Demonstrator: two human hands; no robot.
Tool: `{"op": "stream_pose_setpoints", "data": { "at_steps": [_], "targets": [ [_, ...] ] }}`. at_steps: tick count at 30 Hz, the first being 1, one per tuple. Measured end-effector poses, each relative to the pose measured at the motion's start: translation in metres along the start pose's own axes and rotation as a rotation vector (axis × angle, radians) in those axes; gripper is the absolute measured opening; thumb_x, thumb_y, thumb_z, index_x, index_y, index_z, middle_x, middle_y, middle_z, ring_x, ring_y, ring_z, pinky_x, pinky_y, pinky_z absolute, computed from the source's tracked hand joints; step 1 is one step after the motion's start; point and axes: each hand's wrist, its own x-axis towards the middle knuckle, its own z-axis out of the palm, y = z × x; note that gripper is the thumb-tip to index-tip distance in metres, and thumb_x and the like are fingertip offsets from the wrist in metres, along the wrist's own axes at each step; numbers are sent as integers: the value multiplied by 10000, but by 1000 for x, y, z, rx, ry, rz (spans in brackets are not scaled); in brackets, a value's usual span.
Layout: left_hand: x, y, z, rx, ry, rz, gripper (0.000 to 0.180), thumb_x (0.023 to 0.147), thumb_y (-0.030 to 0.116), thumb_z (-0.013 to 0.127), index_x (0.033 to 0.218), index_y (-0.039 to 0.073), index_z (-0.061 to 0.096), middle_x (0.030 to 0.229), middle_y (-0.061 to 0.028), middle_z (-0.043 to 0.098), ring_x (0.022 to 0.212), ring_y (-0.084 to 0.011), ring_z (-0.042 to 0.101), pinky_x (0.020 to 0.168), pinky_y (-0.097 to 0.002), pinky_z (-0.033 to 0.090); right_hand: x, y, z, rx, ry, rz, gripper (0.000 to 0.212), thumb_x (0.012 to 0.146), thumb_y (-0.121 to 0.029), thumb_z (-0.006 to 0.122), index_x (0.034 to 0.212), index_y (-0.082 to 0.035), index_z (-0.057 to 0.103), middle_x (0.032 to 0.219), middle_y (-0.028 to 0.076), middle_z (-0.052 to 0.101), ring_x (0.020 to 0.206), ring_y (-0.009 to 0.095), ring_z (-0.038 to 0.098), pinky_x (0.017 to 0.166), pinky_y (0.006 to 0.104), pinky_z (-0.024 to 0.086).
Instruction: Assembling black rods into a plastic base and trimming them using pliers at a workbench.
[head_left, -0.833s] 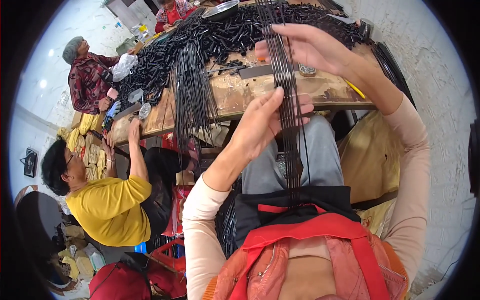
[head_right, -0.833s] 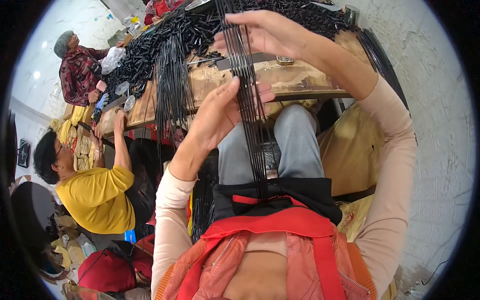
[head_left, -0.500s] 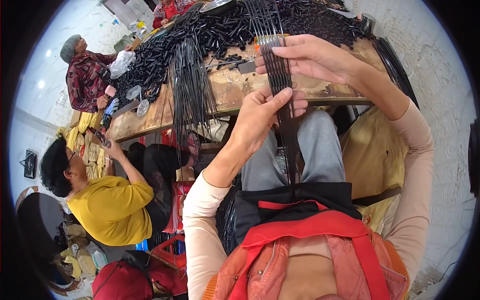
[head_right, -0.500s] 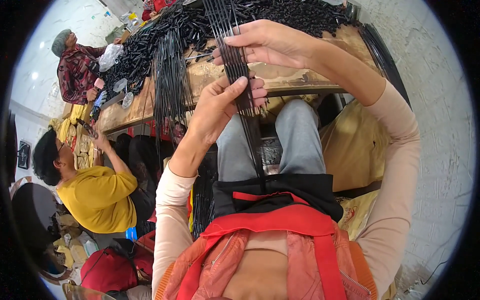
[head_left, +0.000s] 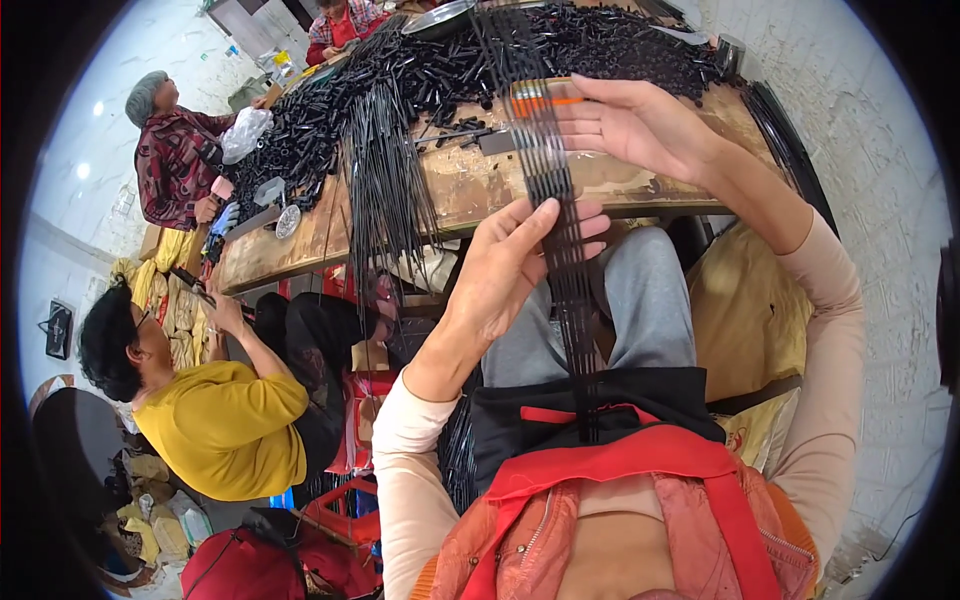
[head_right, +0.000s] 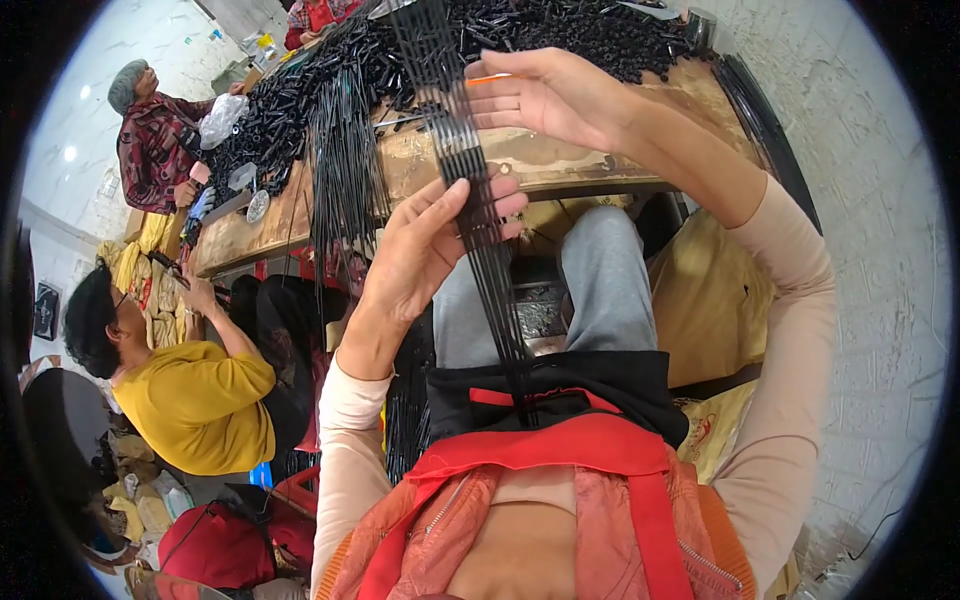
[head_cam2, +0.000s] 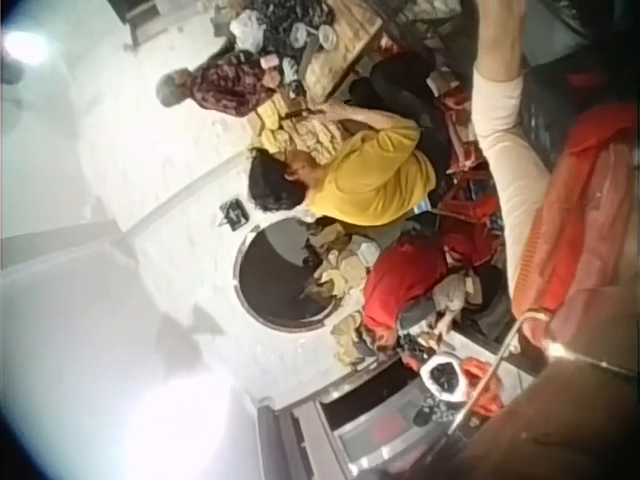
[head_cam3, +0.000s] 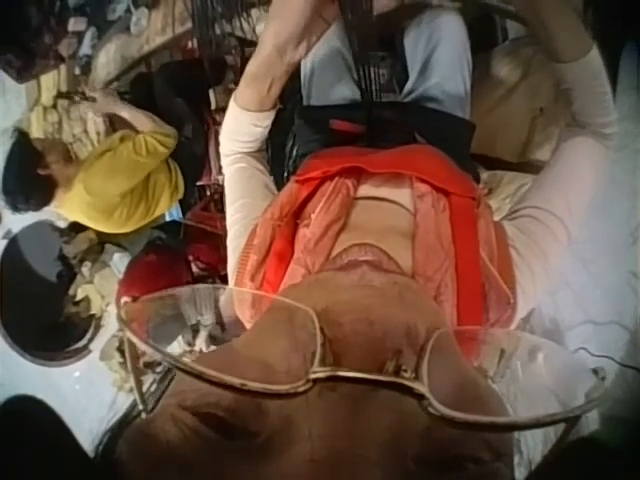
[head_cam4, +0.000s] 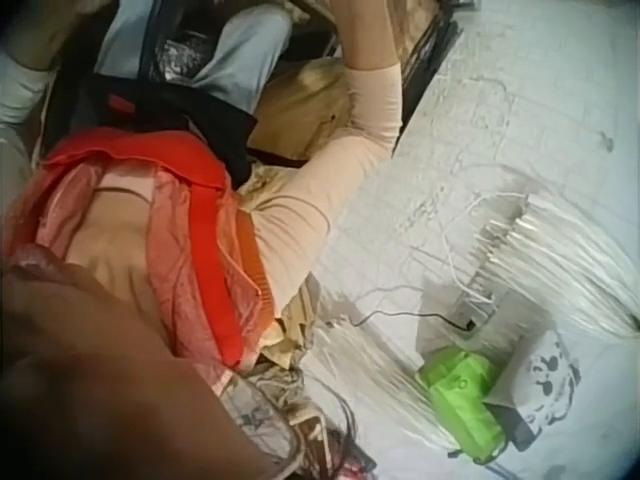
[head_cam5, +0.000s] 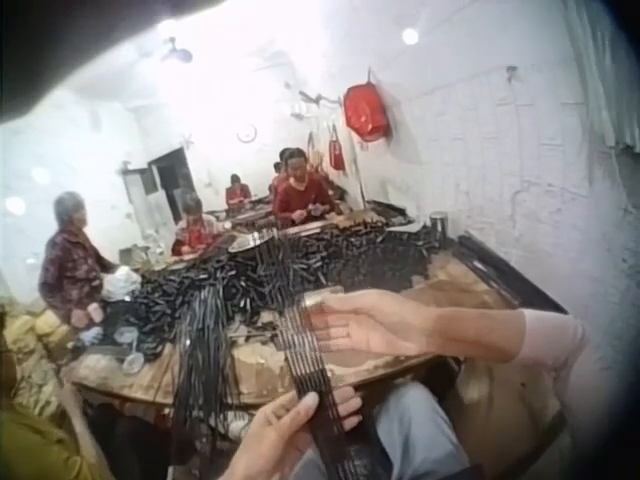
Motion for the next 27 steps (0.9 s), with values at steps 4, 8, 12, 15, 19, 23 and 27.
{"op": "stream_pose_setpoints", "data": {
  "at_steps": [4, 8, 12, 15, 19, 23, 27],
  "targets": [
    [-9, 3, 0, -7, 8, 9, 368, 1006, 161, 497, 1279, -86, 475, 1246, -229, 580, 1137, -304, 607, 965, -431, 523, -4, 6, -7, -15, 14, -43, 459, 960, -114, 533, 1357, 84, 415, 1390, 218, 457, 1307, 271, 450, 1148, 349, 330],
    [-14, 2, -2, -18, 28, 22, 362, 1003, 140, 494, 1283, -88, 471, 1250, -228, 578, 1146, -308, 601, 973, -436, 517, -12, 7, 11, -127, 77, -46, 525, 869, 8, 623, 1356, 57, 433, 1372, 190, 479, 1308, 249, 452, 1140, 313, 337],
    [-18, 1, -4, -27, 29, 36, 357, 1001, 129, 492, 1285, -86, 470, 1248, -224, 580, 1145, -310, 601, 977, -440, 514, -17, 10, 12, -115, 111, -26, 560, 850, 26, 636, 1369, 38, 425, 1354, 175, 493, 1313, 238, 450, 1135, 298, 339],
    [-18, 0, -5, -30, 40, 41, 349, 997, 120, 494, 1282, -80, 474, 1243, -222, 582, 1142, -309, 603, 981, -443, 512, -20, 13, 14, -94, 96, -18, 595, 841, 48, 629, 1388, 34, 395, 1350, 185, 490, 1319, 240, 446, 1134, 297, 341],
    [-16, -3, -5, -31, 67, 42, 316, 979, 81, 515, 1260, -63, 493, 1218, -208, 595, 1116, -296, 616, 961, -435, 526, -21, 16, 11, -56, 74, 16, 637, 832, 71, 609, 1410, 49, 344, 1363, 220, 467, 1328, 259, 437, 1135, 311, 345],
    [-10, -9, -9, 4, 159, 84, 290, 929, 5, 577, 1211, -43, 525, 1151, -173, 634, 1031, -253, 652, 886, -397, 569, -25, 22, 16, -33, 99, -19, 603, 860, 34, 537, 1415, 84, 307, 1383, 266, 435, 1348, 308, 409, 1149, 353, 334],
    [1, -15, -12, 68, 219, 114, 302, 911, 0, 608, 1201, -49, 537, 1125, -162, 650, 1021, -247, 654, 865, -402, 580, -38, 35, 18, 103, 81, -49, 605, 837, 16, 466, 1409, 110, 291, 1395, 291, 412, 1357, 342, 391, 1159, 397, 321]
  ]
}}
